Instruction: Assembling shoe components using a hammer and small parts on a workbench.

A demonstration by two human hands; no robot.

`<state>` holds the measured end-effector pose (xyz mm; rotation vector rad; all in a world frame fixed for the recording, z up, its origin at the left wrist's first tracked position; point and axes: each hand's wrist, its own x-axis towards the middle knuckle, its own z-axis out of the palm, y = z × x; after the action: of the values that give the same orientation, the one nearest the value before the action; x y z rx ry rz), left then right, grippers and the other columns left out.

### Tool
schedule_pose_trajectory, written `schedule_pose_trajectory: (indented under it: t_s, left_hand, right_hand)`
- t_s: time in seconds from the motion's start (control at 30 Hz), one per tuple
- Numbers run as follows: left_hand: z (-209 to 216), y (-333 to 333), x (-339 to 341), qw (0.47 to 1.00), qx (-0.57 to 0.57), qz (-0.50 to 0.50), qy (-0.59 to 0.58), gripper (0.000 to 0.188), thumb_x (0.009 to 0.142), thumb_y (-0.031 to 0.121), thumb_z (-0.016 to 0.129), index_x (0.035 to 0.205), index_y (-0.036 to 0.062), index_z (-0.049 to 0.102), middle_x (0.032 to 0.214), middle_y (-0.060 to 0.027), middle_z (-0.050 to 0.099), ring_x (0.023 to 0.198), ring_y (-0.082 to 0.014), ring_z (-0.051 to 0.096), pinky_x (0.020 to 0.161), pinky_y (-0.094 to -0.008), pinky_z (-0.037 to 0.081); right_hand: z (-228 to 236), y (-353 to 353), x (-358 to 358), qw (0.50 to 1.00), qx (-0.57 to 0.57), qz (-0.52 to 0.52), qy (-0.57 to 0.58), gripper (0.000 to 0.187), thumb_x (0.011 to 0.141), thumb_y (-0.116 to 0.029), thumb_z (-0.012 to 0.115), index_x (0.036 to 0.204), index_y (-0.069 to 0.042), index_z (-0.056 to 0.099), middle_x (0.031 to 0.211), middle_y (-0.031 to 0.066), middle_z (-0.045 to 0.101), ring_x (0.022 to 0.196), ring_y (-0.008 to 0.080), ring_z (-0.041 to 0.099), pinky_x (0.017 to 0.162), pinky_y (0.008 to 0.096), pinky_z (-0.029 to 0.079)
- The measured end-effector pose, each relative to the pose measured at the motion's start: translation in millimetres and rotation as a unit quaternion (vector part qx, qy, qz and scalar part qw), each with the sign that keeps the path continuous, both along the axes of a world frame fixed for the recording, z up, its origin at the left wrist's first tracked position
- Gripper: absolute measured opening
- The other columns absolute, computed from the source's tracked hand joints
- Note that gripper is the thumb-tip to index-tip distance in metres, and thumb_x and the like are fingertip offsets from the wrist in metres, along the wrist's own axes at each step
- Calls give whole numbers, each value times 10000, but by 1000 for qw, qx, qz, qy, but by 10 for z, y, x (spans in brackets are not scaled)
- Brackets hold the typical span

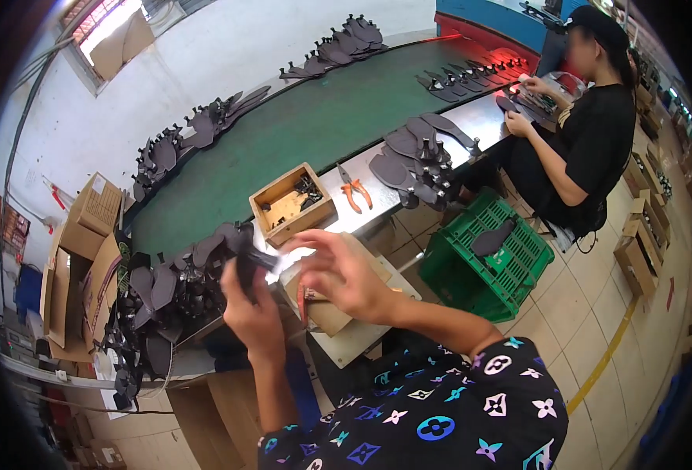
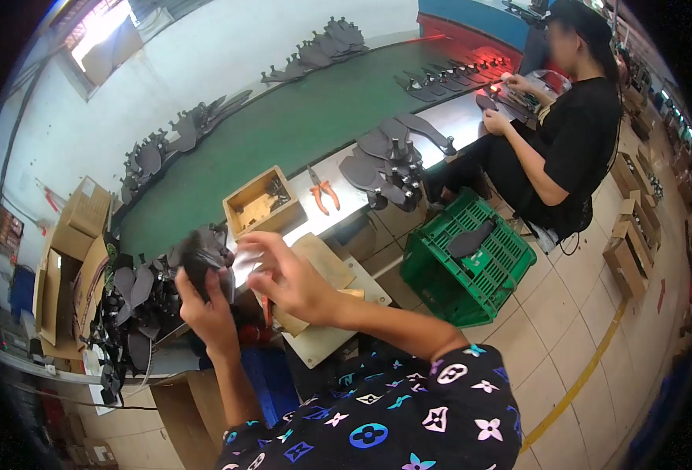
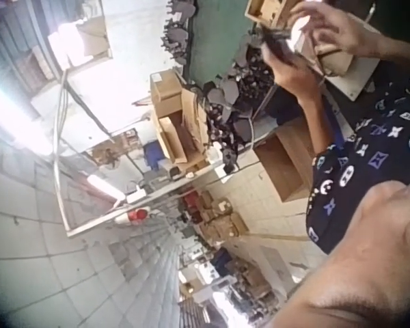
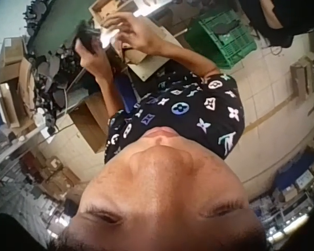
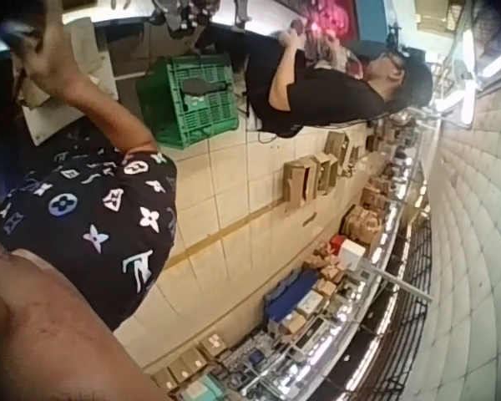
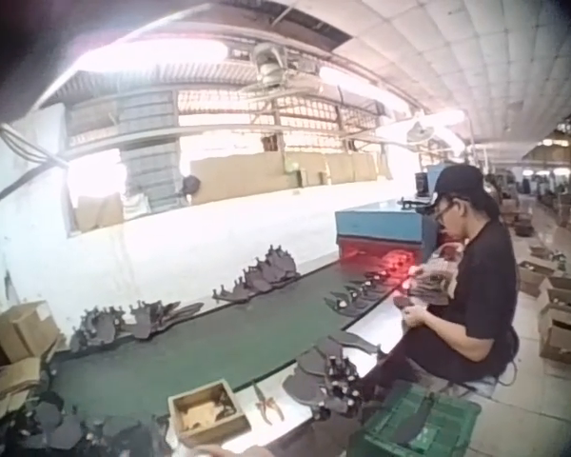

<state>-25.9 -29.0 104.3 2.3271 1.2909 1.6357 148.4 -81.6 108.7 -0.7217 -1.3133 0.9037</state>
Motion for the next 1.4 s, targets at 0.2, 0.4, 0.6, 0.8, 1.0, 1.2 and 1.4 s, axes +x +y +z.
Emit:
schedule_pose_trajectory:
  t_s: [0.2, 0.4, 0.6, 0.8, 1.0, 1.2, 1.4]
  left_hand:
    - [45, -177, -4, 864, -306, -210, -341, 326, 1036, 268, 522, 1244, 22, 473, 976, -80, 653, 699, -141, 620, 629, -278, 531]
    - [-1054, 149, 355, 932, -329, -114, -102, 478, 991, 235, 579, 1366, -31, 446, 1211, -176, 579, 1114, -291, 546, 971, -418, 422]
    - [-1060, 397, 294, 980, -172, -1, 101, 590, 910, 192, 654, 1413, -8, 421, 1336, -223, 498, 1251, -400, 434, 1064, -463, 335]
    - [-751, 1830, 549, 914, -204, 62, 345, 225, 849, 163, 676, 1027, 29, 707, 969, -163, 713, 909, -343, 694, 755, -427, 553]
    - [-695, 2547, 752, 790, -341, 15, 510, 172, 748, 154, 767, 879, 43, 774, 885, -166, 736, 850, -290, 731, 713, -408, 569]
    - [-165, 1811, 656, 934, -309, -147, 101, 189, 853, 145, 730, 940, -21, 753, 830, -138, 742, 680, -184, 699, 597, -305, 518]
    - [568, 137, 562, 814, -372, -355, -270, 281, 924, 73, 670, 1174, -53, 649, 853, -86, 701, 640, -110, 637, 549, -216, 464]
  right_hand:
    - [-1400, -507, 412, 791, -103, -234, -556, 799, 762, -313, 782, 1400, -78, 364, 1198, 196, 550, 1046, 336, 620, 723, 403, 562]
    - [-2084, -1299, 1061, 852, -188, -274, -404, 226, 795, -151, 745, 911, -40, 585, 648, 155, 586, 573, 319, 620, 510, 390, 479]
    - [-1790, -1894, 864, 878, -334, -333, 82, 163, 947, -187, 645, 903, -40, 589, 563, -14, 477, 417, 64, 429, 393, 233, 350]
    - [-1837, -1800, 1133, 808, -330, -457, 170, 216, 997, -227, 601, 998, -12, 585, 556, -43, 417, 356, 32, 334, 329, 226, 266]
    - [-1616, -1556, 1095, 857, -295, -394, 149, 212, 985, -216, 623, 976, -5, 616, 550, -40, 450, 360, 32, 359, 334, 231, 266]
    - [-1335, -1274, 1097, 909, -248, -326, 79, 228, 984, -193, 622, 1106, -4, 651, 548, -37, 485, 403, 23, 368, 375, 210, 272]
    - [-385, -840, 865, 966, -110, -232, 11, 292, 938, -238, 696, 1124, -14, 669, 830, 28, 676, 505, 13, 445, 447, 173, 319]
